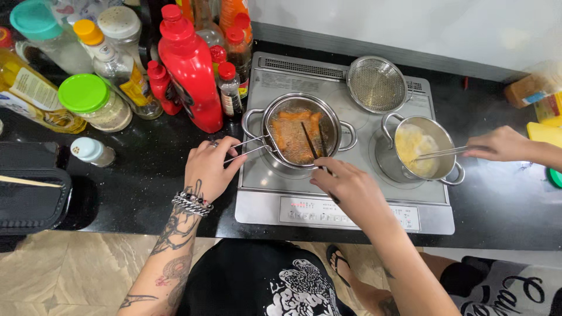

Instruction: The person fries breaded items in a pot of hot oil using chopsticks and a strainer, then moves to a table to grate a carrot with a handheld grater. The person also briefly checks boiling noodles in a separate pot.

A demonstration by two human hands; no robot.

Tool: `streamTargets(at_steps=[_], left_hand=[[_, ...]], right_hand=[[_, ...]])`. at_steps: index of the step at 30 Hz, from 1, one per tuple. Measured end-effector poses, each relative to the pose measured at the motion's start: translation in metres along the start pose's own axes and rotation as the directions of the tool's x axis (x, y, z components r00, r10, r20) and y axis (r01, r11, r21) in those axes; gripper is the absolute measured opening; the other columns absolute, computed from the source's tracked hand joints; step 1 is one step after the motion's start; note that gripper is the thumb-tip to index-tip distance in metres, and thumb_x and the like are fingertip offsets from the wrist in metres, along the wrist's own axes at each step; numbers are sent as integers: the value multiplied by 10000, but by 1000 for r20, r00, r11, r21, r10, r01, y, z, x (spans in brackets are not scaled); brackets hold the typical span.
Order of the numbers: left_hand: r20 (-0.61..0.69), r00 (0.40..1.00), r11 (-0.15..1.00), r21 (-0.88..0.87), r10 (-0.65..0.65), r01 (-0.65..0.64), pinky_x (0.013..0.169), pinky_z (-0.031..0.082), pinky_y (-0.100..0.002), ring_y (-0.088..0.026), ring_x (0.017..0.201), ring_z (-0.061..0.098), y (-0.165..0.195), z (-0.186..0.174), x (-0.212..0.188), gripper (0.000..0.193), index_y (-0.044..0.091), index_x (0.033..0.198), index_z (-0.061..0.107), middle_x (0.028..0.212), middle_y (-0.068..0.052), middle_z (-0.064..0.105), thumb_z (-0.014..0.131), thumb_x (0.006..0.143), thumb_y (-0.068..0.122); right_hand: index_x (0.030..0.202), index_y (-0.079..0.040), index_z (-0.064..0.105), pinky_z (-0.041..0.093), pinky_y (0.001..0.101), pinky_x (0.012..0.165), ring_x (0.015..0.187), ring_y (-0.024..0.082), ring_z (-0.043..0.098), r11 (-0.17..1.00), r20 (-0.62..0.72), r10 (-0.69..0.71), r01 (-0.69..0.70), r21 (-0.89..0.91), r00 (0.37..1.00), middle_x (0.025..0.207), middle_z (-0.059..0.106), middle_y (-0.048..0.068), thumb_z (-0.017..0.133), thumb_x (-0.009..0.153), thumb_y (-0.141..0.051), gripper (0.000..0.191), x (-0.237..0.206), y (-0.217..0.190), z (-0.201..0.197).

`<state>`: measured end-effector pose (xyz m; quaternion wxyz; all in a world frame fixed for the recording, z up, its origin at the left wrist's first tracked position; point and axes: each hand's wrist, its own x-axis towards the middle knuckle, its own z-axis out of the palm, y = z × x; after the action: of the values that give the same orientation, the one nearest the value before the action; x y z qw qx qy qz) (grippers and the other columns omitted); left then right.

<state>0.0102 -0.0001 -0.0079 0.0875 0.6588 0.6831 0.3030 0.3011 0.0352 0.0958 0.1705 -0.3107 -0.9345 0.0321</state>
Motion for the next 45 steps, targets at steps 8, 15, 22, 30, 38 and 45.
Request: streamTargets(at_steps=[8, 15, 22, 30, 38, 45], left_hand=[[25, 1000, 1000, 22, 8, -8, 791, 456, -428, -255, 917, 659, -1, -6, 0, 297, 166, 1102, 676, 886, 33, 736, 742, 892, 366], [57, 998, 999, 41, -11, 9, 799, 457, -425, -253, 917, 660, -2, -7, 3, 305, 165, 1109, 666, 895, 32, 736, 722, 907, 386], [82, 996, 999, 36, -17, 14, 799, 459, -427, -250, 910, 664, -4, -7, 4, 304, 164, 1112, 667, 876, 41, 752, 714, 901, 378], [66, 998, 1000, 28, 6, -8, 789, 465, -428, -253, 887, 667, -6, -4, 4, 302, 164, 1113, 666, 874, 37, 743, 715, 910, 382], [60, 998, 1000, 20, 11, -13, 755, 459, -431, -253, 857, 658, -9, 1, 4, 294, 170, 1098, 666, 852, 35, 736, 719, 909, 389], [42, 999, 1000, 6, 19, -19, 756, 458, -426, -244, 863, 657, -7, -1, 3, 284, 178, 1094, 664, 844, 41, 734, 724, 899, 375]], right_hand=[[965, 4, 733, 555, 342, 859, 940, 250, 722, 904, -339, 385, -278, 325, 858, 1035, 741, 115, 655, 1021, -74, 124, -8, 29, -25], [908, 18, 704, 575, 278, 742, 822, 154, 683, 723, -398, 629, -314, 615, 668, 934, 704, 98, 564, 1077, -121, 260, 5, 37, 22], [896, 21, 727, 497, 283, 646, 681, 136, 612, 687, -431, 714, -437, 580, 552, 795, 650, 93, 662, 1030, -125, 209, 18, 35, 54], [908, 62, 702, 635, 253, 726, 754, 85, 706, 544, -372, 798, -301, 784, 474, 840, 724, 59, 636, 1053, -128, 248, 16, 41, 43], [969, 73, 705, 646, 279, 786, 829, 105, 726, 573, -403, 774, -270, 774, 488, 907, 740, 87, 623, 1055, -99, 209, 11, 44, 39], [966, 49, 688, 625, 279, 843, 884, 125, 744, 478, -309, 821, -282, 832, 480, 975, 758, 89, 604, 1037, -82, 171, -27, 26, 40]])
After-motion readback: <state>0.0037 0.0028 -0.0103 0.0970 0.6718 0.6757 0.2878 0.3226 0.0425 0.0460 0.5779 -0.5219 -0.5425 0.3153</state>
